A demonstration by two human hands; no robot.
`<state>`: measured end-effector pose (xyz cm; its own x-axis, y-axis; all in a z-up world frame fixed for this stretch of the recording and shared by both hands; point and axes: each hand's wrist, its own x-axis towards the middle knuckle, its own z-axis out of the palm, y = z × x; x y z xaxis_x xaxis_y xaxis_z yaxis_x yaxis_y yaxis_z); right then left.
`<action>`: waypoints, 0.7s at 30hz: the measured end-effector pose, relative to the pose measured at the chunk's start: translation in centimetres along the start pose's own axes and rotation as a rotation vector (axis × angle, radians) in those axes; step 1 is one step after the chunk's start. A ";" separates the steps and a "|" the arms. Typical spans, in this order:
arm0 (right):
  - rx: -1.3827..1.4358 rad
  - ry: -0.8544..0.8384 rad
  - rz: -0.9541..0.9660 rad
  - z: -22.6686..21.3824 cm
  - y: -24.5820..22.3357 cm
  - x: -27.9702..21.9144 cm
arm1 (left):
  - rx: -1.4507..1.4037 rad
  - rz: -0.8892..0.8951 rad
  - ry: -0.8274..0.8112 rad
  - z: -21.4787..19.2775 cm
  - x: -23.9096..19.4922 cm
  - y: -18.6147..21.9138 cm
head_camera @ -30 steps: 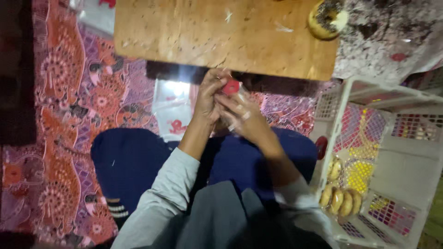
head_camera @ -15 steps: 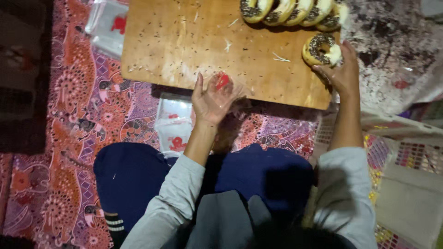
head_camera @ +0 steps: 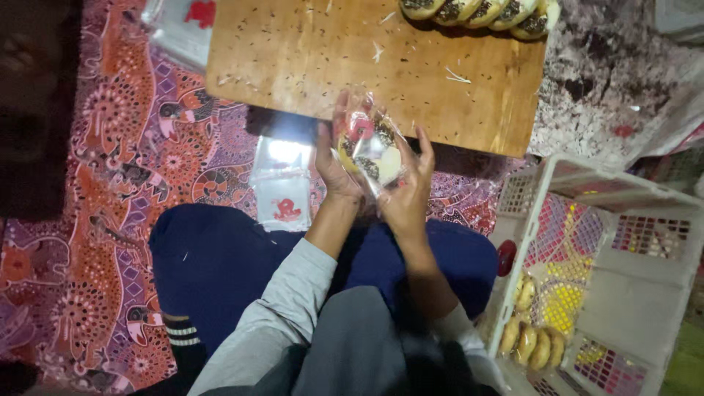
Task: The person sits on a patterned floor mat and repeatedly picks up donuts from a wooden board, places them into clear plastic bags, and sets the packaged donuts into a white plastic crate. The person handles both plain and chocolate-topped donuts.
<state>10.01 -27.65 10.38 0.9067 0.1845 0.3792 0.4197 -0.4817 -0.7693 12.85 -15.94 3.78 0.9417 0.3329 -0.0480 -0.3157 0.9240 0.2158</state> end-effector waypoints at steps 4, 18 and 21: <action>-0.038 0.005 -0.043 1.3 -1.5 0.2 | 0.092 -0.206 0.035 1.1 -3.8 0.3; -0.105 -0.063 -0.162 5.5 -6.4 -4.2 | 1.804 0.486 -0.295 3.3 -15.8 11.4; 0.108 -0.218 -0.066 6.1 -6.7 -5.2 | 1.864 0.636 -0.500 3.3 -17.9 14.3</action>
<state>2.78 -20.20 10.44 0.8597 0.3982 0.3199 0.4697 -0.3704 -0.8013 -8.16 -9.27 10.93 0.8144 0.0944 0.5726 -0.3759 -0.6658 0.6445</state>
